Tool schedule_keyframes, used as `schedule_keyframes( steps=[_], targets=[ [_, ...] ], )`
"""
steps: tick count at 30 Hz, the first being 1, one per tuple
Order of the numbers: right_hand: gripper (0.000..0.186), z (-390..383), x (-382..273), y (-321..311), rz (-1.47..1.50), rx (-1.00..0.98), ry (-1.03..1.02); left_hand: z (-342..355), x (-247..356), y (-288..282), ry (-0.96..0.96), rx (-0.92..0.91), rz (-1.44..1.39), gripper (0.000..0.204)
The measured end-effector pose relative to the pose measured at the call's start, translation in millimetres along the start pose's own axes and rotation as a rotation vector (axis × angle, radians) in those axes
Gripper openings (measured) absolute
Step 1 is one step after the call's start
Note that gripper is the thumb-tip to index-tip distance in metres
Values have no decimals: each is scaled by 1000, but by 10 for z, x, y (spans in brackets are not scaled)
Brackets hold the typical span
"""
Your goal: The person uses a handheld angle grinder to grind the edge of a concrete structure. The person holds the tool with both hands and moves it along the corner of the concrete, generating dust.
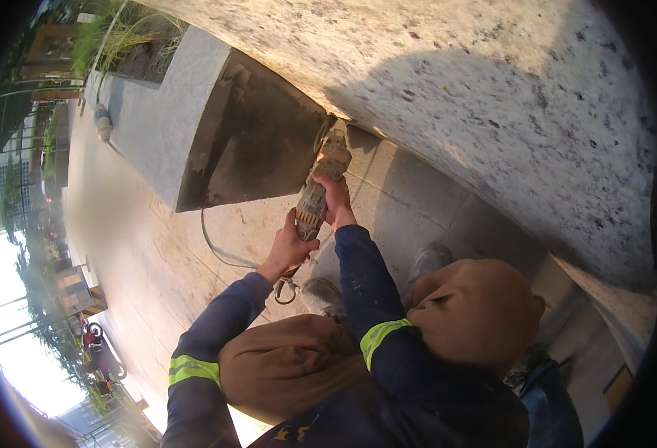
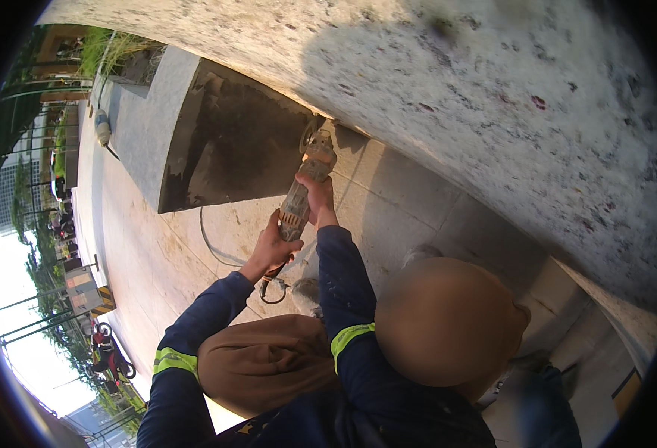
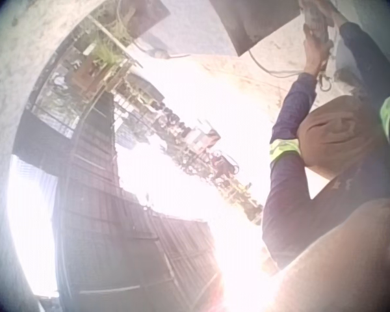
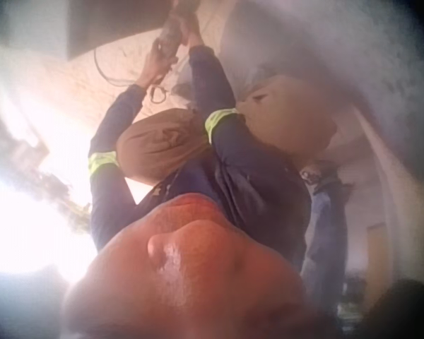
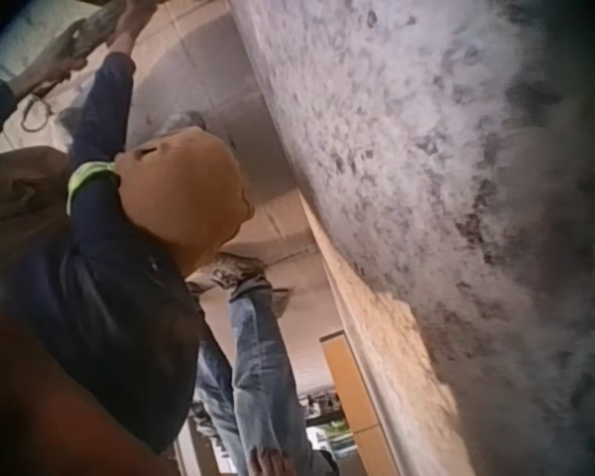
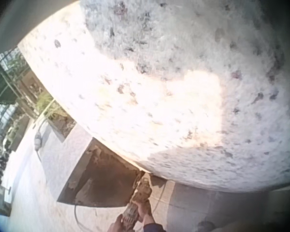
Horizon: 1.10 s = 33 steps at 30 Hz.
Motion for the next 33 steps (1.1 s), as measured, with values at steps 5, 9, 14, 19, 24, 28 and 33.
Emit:
schedule_keyframes(
  steps=[5, 9, 14, 19, 24, 28, 33],
  targets=[
    [54, -3, 49, 19, 2, 1, 9, 13, -61, -21, 7, 0, -5, 98],
    [53, 24, 27, -19, 11, 9, 4, 12, 20, -7, -9, 3, 34, 98],
    [53, -23, 15, 26, 29, -18, 17, -39, 37, -25, -33, 7, 8, 97],
    [51, -46, 79, 28, 38, -34, -19, -31, -109, -20, -21, -6, -4, 96],
    [49, -48, 77, -25, 6, 20, 2, -16, -88, -7, -7, 19, 19, 96],
    [51, -88, 87, 32, 61, -24, 15, -74, -74, -24, -17, 15, 35, 95],
    [52, -117, 98, -7, 36, 1, 37, -59, -79, -23, 6, 35, 34, 94]
  ],
)
Point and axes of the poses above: each hand's wrist, its own z-axis towards the middle knuckle, its own y-axis out of the palm, x = y × z, the point moved 7 cm from there along z, towards the middle knuckle, and after that the axes turned 12 degrees about -y, right-handed, at the moved point
